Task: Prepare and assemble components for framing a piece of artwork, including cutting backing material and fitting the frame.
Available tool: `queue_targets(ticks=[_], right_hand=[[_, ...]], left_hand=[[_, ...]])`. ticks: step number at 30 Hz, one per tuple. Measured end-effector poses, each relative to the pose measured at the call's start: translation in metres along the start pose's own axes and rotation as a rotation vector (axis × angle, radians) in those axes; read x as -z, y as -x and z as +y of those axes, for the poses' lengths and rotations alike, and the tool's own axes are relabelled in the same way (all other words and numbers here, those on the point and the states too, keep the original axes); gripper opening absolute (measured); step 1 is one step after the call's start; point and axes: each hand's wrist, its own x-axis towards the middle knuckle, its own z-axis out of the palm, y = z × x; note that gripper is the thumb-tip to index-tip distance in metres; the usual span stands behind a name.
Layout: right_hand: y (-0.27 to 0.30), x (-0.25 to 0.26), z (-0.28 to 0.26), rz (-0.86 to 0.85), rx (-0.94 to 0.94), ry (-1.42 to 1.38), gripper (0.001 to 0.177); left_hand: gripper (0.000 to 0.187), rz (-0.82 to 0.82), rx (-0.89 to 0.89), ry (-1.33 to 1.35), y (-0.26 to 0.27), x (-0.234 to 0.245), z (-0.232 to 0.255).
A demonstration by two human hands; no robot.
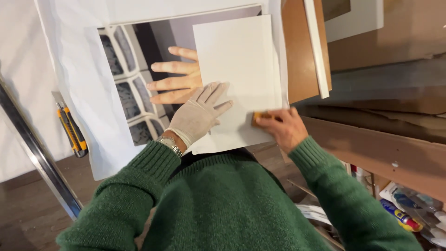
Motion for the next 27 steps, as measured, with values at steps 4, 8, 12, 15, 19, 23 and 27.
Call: queue_targets(ticks=[4,8,12,15,19,23,27], right_hand=[[0.033,0.029,-0.016,0.015,-0.062,-0.189,0.057],[0.052,0.024,-0.019,0.117,-0.395,-0.789,0.060],[0.070,-0.017,-0.006,0.323,-0.708,-1.643,0.047],[0.059,-0.019,-0.018,0.325,-0.830,-1.323,0.041],[0.037,-0.012,-0.037,0.319,-0.869,-0.655,0.040],[0.036,-0.035,-0.020,0.362,-0.919,-0.662,0.043],[0.037,-0.046,-0.009,0.514,-0.909,-0.759,0.041]], left_hand=[[0.069,0.016,-0.001,-0.028,0.003,0.004,-0.002],[0.070,-0.002,-0.003,-0.030,0.003,0.013,0.005],[0.072,0.004,-0.004,-0.030,0.006,0.013,0.012],[0.070,0.132,-0.016,-0.017,0.010,-0.007,0.015],[0.062,0.207,-0.030,0.110,0.020,-0.024,0.023],[0.058,0.156,-0.028,0.172,0.025,-0.012,0.023],[0.056,0.163,-0.035,0.229,0.027,-0.015,0.021]])
